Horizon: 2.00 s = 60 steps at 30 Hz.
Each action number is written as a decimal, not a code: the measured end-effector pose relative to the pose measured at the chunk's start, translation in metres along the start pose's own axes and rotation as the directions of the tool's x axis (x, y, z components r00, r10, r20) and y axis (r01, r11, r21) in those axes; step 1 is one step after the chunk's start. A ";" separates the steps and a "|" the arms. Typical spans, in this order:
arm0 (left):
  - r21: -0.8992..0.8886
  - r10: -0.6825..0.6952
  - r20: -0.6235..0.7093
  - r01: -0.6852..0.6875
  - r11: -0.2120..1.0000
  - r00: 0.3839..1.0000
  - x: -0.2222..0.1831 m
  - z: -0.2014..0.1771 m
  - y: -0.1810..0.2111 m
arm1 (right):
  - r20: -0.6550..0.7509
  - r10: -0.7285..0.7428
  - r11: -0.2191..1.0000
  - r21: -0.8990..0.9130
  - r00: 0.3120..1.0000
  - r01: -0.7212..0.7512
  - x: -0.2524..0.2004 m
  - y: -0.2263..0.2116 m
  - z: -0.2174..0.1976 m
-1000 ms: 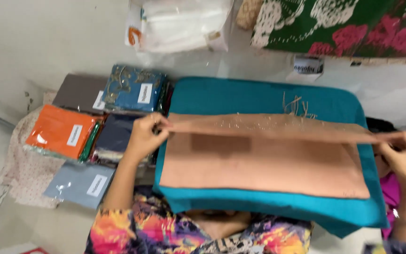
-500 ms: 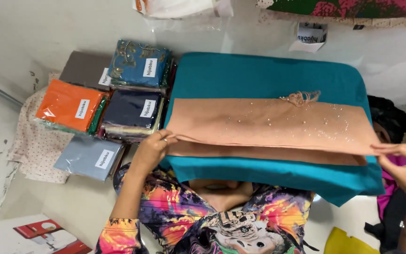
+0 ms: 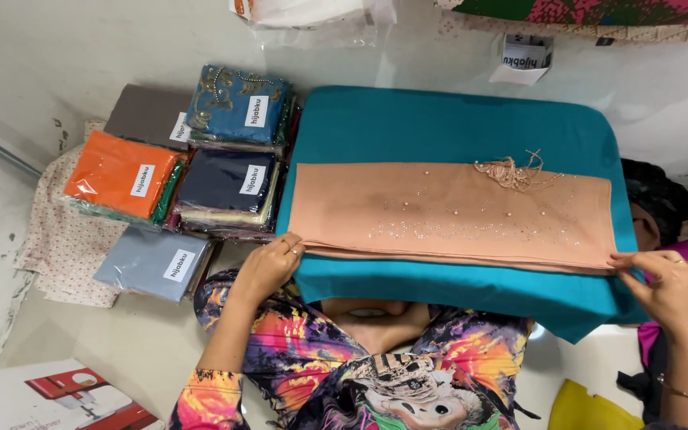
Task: A person prepares a piece of fabric for sale by lint-rolling it, folding it neatly, and placing it into a clear plastic packaging sleeve.
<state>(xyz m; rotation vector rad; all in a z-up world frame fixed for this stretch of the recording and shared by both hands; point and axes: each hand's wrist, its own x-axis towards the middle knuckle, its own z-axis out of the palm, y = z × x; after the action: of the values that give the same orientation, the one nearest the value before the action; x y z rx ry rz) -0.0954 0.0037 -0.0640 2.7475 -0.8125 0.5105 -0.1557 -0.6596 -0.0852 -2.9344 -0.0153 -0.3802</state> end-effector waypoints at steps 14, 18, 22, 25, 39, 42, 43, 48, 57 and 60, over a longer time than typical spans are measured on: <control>-0.034 -0.084 0.058 0.086 0.996 0.995 -0.004 -0.016 0.000 | 0.162 0.070 0.967 -0.254 0.984 -0.027 0.013 0.013 -0.003; 0.006 -0.067 0.126 0.067 0.998 0.990 -0.001 -0.013 -0.001 | 0.345 0.074 0.943 -0.329 0.936 0.047 0.017 0.042 0.006; -0.023 -0.111 0.159 0.116 0.993 0.981 0.027 -0.007 0.004 | 0.185 0.057 0.949 0.296 0.981 -0.111 0.047 0.107 0.010; -0.123 -0.088 0.066 0.095 0.988 0.994 0.063 0.013 0.020 | -0.067 0.041 0.873 0.488 0.997 -0.003 0.100 -0.006 -0.044; -0.056 -0.263 0.370 0.304 0.951 0.891 0.126 0.065 0.043 | 0.397 -0.203 0.973 0.188 0.895 0.137 0.203 -0.145 0.012; -0.079 -0.263 0.338 0.305 0.949 0.904 0.125 0.069 0.044 | 0.498 -0.049 0.997 -0.025 0.866 0.071 0.196 -0.091 0.031; -0.080 -0.265 0.333 0.307 0.948 0.905 0.125 0.070 0.044 | 0.493 0.130 0.951 -0.306 0.861 0.032 0.196 -0.043 0.062; -0.072 -0.272 0.322 0.309 0.948 0.907 0.125 0.082 0.040 | 0.346 0.381 0.757 -0.649 0.857 -0.074 0.193 -0.018 0.030; -0.058 -0.281 0.336 0.317 0.947 0.899 0.124 0.081 0.040 | 0.418 -0.186 0.914 0.405 0.889 0.001 0.215 -0.158 0.001; -0.061 -0.273 0.332 0.309 0.949 0.903 0.123 0.082 0.039 | 0.462 -0.155 0.912 0.407 0.873 -0.054 0.215 -0.154 0.010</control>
<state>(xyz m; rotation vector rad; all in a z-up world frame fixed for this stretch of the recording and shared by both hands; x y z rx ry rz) 0.0011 -0.1128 -0.0856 2.8111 -0.4560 -0.0423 0.0496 -0.5092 -0.0122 -2.5282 -0.2157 0.3342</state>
